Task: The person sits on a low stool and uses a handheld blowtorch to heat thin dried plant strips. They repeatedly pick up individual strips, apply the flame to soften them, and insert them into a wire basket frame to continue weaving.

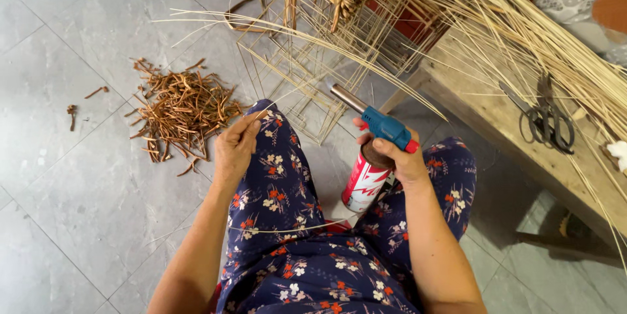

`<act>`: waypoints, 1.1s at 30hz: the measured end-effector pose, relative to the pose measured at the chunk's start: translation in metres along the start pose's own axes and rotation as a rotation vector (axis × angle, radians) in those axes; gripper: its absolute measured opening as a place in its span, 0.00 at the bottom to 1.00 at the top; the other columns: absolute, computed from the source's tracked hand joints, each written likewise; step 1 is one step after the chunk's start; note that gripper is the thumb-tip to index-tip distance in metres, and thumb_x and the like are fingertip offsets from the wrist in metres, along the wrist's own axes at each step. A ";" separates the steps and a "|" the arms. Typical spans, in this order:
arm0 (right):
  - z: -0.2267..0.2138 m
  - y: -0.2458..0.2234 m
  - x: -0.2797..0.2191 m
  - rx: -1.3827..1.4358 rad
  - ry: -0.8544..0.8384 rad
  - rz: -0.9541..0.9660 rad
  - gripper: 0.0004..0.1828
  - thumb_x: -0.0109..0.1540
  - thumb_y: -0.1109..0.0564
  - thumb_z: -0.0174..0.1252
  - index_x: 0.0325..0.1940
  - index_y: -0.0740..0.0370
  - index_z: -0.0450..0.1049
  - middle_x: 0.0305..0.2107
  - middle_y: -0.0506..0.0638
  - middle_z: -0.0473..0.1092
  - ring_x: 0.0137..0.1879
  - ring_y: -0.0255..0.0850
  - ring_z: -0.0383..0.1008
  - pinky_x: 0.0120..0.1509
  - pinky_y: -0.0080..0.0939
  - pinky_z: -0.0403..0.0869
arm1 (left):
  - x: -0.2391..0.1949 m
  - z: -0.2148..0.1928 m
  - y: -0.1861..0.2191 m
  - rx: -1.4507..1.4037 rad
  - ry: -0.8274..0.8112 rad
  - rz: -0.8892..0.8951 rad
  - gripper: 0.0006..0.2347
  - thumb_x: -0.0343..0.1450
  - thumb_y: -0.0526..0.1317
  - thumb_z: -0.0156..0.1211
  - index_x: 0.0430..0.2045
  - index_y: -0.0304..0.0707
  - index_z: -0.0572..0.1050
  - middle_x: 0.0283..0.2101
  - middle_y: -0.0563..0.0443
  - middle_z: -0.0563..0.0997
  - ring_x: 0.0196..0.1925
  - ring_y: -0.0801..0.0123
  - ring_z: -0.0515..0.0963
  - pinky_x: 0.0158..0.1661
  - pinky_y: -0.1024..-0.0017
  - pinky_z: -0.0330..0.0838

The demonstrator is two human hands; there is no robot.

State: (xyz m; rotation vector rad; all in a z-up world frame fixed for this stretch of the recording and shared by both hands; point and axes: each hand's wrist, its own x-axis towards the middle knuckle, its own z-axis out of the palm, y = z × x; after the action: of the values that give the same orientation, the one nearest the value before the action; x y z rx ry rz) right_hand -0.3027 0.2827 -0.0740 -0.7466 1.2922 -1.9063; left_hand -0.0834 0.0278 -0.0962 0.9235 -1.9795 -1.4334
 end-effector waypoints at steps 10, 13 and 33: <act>-0.007 0.007 0.008 0.072 0.050 0.025 0.31 0.57 0.55 0.68 0.61 0.74 0.73 0.53 0.63 0.76 0.49 0.47 0.79 0.56 0.45 0.78 | -0.006 0.007 0.002 -0.054 -0.019 -0.055 0.11 0.76 0.39 0.58 0.51 0.43 0.81 0.19 0.65 0.64 0.20 0.85 0.61 0.21 0.80 0.56; -0.019 0.006 0.014 0.103 0.118 -0.016 0.30 0.58 0.56 0.68 0.61 0.72 0.73 0.52 0.63 0.76 0.48 0.47 0.80 0.56 0.45 0.78 | -0.005 0.008 0.001 -0.063 -0.015 -0.053 0.11 0.76 0.38 0.58 0.52 0.41 0.81 0.18 0.65 0.64 0.19 0.85 0.60 0.20 0.80 0.54; -0.074 -0.004 0.007 0.308 0.283 -0.127 0.30 0.60 0.55 0.68 0.63 0.70 0.71 0.52 0.61 0.76 0.49 0.48 0.80 0.56 0.45 0.79 | 0.024 -0.014 0.042 0.045 -0.070 -0.047 0.12 0.79 0.42 0.48 0.38 0.37 0.81 0.20 0.57 0.73 0.20 0.79 0.67 0.23 0.75 0.62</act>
State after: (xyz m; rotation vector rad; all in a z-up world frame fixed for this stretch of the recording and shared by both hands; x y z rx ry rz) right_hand -0.3645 0.3174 -0.0947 -0.4192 1.0936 -2.3111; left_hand -0.0973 0.0099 -0.0516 0.9573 -2.0614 -1.4706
